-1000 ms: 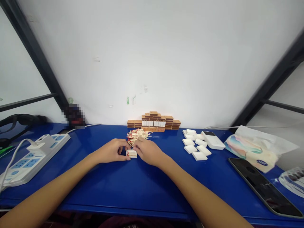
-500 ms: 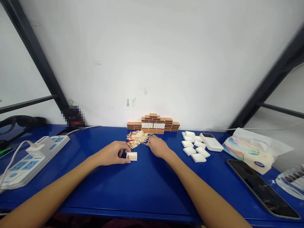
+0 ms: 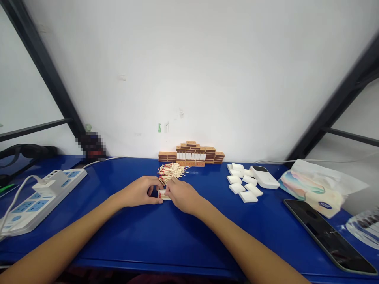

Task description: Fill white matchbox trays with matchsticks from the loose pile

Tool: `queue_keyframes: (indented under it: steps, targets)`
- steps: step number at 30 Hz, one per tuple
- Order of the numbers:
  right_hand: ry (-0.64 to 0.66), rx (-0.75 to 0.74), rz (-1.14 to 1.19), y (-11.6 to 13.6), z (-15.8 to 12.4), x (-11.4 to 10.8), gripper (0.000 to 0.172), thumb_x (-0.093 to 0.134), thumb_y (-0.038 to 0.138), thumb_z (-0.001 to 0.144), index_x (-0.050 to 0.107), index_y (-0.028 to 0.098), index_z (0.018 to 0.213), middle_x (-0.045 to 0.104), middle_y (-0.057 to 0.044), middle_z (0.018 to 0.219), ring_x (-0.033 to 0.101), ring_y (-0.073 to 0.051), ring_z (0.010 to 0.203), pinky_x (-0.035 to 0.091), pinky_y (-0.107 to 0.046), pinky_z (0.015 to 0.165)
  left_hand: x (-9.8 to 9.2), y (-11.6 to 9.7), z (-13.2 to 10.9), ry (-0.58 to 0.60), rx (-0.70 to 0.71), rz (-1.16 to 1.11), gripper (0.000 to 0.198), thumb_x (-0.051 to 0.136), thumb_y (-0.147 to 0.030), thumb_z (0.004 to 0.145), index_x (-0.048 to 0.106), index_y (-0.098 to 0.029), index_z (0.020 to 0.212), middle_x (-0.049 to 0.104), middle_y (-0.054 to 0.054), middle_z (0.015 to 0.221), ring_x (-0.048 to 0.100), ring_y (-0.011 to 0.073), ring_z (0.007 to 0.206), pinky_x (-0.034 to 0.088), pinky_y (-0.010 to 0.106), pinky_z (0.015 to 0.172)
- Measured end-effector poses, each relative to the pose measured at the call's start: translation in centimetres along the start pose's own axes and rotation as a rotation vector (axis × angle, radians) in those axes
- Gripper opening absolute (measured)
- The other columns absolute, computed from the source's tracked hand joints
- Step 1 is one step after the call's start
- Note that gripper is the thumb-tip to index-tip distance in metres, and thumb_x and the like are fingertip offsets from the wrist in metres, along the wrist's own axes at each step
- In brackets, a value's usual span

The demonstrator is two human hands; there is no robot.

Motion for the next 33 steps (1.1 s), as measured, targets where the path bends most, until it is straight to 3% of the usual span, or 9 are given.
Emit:
queue_keyframes:
  steps: [4, 10, 16, 20, 26, 33]
  targets:
    - [-0.063, -0.019, 0.031, -0.6, 0.2, -0.3, 0.010, 0.052, 0.023, 0.103, 0.060, 0.020, 0.098, 0.063, -0.005, 0.101, 0.059, -0.016, 0.084, 0.040, -0.027, 0.073, 0.0, 0.0, 0.0, 0.001, -0.006, -0.013, 0.032, 0.078, -0.047, 0.080, 0.070, -0.020, 0.096, 0.066, 0.001, 0.083, 0.057, 0.0143, 0.067, 0.040, 0.027, 0.063]
    - [-0.259, 0.099, 0.009, -3.4, 1.3, -0.5, 0.008, 0.059, 0.024, 0.099, 0.062, 0.020, 0.094, 0.062, -0.003, 0.098, 0.059, -0.015, 0.083, 0.040, -0.026, 0.071, 0.0, -0.2, 0.0, 0.011, -0.039, -0.051, 0.032, 0.080, -0.045, 0.079, 0.071, -0.020, 0.098, 0.068, 0.001, 0.085, 0.058, 0.0146, 0.068, 0.042, 0.026, 0.062]
    - [-0.215, 0.086, -0.004, -4.0, 2.1, 0.8, 0.007, 0.064, 0.025, 0.096, 0.064, 0.020, 0.091, 0.061, -0.002, 0.095, 0.058, -0.015, 0.081, 0.040, -0.025, 0.070, -0.1, -0.2, 0.0, 0.012, -0.048, -0.055, 0.034, 0.080, -0.047, 0.077, 0.071, -0.021, 0.098, 0.069, 0.002, 0.087, 0.059, 0.0152, 0.068, 0.042, 0.027, 0.062]
    - [-0.231, 0.086, 0.010, -3.6, 2.0, 0.3, 0.011, 0.058, 0.022, 0.099, 0.063, 0.020, 0.089, 0.061, -0.002, 0.094, 0.057, -0.014, 0.080, 0.040, -0.025, 0.071, 0.0, 0.0, -0.1, 0.021, -0.063, -0.043, 0.034, 0.080, -0.047, 0.078, 0.071, -0.021, 0.099, 0.068, 0.001, 0.085, 0.059, 0.0156, 0.069, 0.043, 0.026, 0.063]
    - [-0.245, 0.118, 0.018, -3.2, 2.1, 0.0, 0.012, 0.063, 0.031, 0.097, 0.064, 0.020, 0.093, 0.061, -0.003, 0.094, 0.057, -0.016, 0.081, 0.039, -0.026, 0.070, 0.0, 0.1, -0.1, 0.022, -0.080, -0.022, 0.037, 0.080, -0.049, 0.077, 0.072, -0.020, 0.099, 0.068, 0.002, 0.084, 0.059, 0.0162, 0.070, 0.042, 0.026, 0.062]
    - [-0.093, -0.084, 0.089, -2.9, 1.6, 0.3, 0.010, 0.060, 0.021, 0.099, 0.068, 0.023, 0.103, 0.058, -0.003, 0.102, 0.058, -0.015, 0.089, 0.042, -0.025, 0.078, -0.3, -0.2, -0.1, 0.041, -0.054, -0.041, 0.033, 0.081, -0.045, 0.077, 0.073, -0.020, 0.099, 0.068, 0.001, 0.087, 0.058, 0.0141, 0.066, 0.040, 0.026, 0.060]
Point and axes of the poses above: each hand's wrist, its own z-axis towards the middle knuckle, its own x-axis out of the palm, y = z × x, the point moved 3 cm from there along z, towards the middle knuckle
